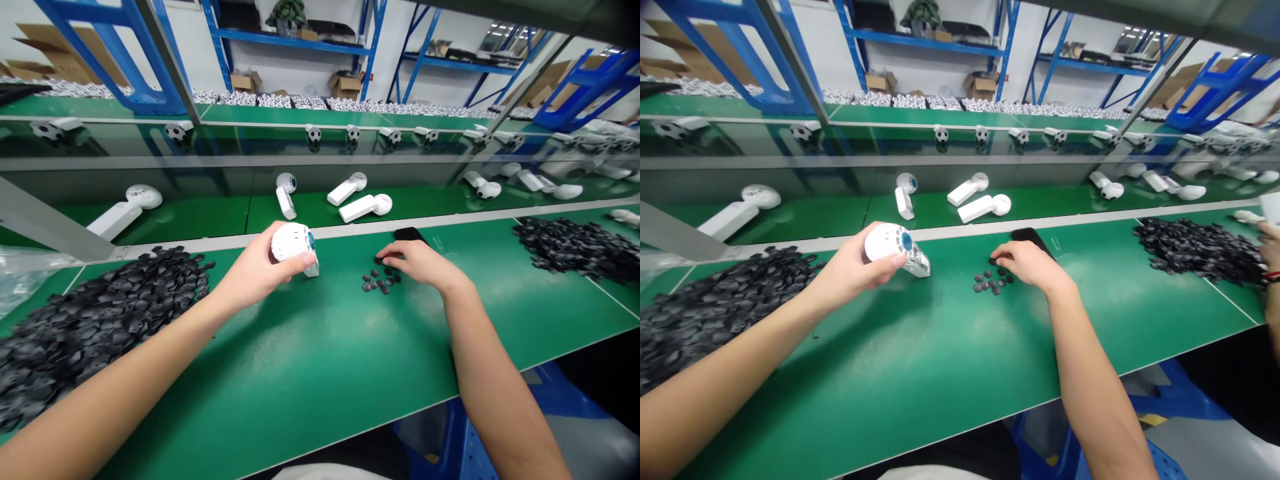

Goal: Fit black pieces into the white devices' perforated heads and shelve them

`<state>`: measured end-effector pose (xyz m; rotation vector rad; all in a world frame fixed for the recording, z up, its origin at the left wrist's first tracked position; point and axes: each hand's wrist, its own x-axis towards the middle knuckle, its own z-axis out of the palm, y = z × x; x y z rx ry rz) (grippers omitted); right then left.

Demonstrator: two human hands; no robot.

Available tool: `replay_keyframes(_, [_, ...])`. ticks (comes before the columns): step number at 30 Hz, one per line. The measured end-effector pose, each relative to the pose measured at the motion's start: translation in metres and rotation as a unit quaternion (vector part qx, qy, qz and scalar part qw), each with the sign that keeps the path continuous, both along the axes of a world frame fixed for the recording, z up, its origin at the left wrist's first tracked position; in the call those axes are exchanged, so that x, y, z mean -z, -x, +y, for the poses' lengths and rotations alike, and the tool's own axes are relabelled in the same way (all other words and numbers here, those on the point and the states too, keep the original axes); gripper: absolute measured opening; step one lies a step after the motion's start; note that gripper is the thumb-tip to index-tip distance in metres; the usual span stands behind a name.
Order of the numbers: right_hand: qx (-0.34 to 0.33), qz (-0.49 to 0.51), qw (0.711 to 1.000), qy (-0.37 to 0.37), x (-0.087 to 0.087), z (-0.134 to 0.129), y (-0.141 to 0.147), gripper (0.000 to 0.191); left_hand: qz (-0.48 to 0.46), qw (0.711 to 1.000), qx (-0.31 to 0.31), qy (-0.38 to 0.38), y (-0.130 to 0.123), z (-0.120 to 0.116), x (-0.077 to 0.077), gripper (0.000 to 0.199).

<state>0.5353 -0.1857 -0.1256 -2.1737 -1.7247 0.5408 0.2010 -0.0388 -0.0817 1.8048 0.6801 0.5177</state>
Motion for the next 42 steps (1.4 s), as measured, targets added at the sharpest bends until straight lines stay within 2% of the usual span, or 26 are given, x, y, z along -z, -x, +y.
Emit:
replay_keyframes(3, [0.012,-0.005,1.0,0.011,0.0,0.001,0.003,0.02,-0.018,0.998,0.012,0.061,-0.002,-0.008,-0.002,0.051])
replay_keyframes(6, [0.033,-0.044,0.998,0.02,-0.001,0.003,0.01,0.018,-0.05,0.997,0.018,0.064,-0.006,-0.014,0.006,0.057])
replay_keyframes(12, [0.055,-0.125,0.99,0.023,-0.004,0.008,0.028,0.026,-0.081,0.996,0.021,0.001,-0.011,-0.019,0.026,0.062])
replay_keyframes(17, [0.127,-0.183,0.975,0.019,-0.002,0.014,0.04,0.024,0.001,0.997,0.007,-0.071,-0.009,-0.02,0.027,0.063])
replay_keyframes(19, [0.11,-0.147,0.983,-0.022,-0.003,0.015,0.045,0.024,0.035,0.996,0.015,-0.077,-0.008,-0.02,0.026,0.063])
replay_keyframes(22, [0.094,0.04,0.988,-0.113,-0.011,0.012,0.06,0.021,0.047,0.998,0.033,-0.034,-0.008,-0.02,0.025,0.066])
replay_keyframes(23, [0.1,0.125,0.978,-0.134,-0.015,0.01,0.069,0.021,0.041,0.998,0.037,-0.014,-0.009,-0.02,0.025,0.065])
replay_keyframes(25, [0.114,0.284,0.939,-0.155,-0.022,0.005,0.089,0.028,0.018,0.999,0.04,0.021,-0.01,-0.021,0.026,0.063])
replay_keyframes(27, [0.092,0.389,0.903,-0.158,-0.028,0.001,0.109,0.032,-0.01,0.999,0.036,0.03,-0.011,-0.022,0.027,0.062])
replay_keyframes(29, [0.064,0.449,0.879,-0.149,-0.03,-0.002,0.126,0.031,-0.032,0.999,0.028,0.024,-0.013,-0.024,0.03,0.064])
replay_keyframes(32, [0.049,0.466,0.872,-0.139,-0.028,-0.003,0.138,0.028,-0.022,1.0,0.02,0.008,-0.014,-0.028,0.034,0.068])
replay_keyframes(37, [0.045,0.389,0.91,-0.132,-0.021,-0.002,0.141,0.023,0.04,0.998,0.028,-0.039,-0.013,-0.031,0.036,0.067])
replay_keyframes(42, [0.068,0.324,0.934,-0.132,-0.017,-0.001,0.144,0.023,0.07,0.994,0.062,-0.051,-0.01,-0.03,0.037,0.086])
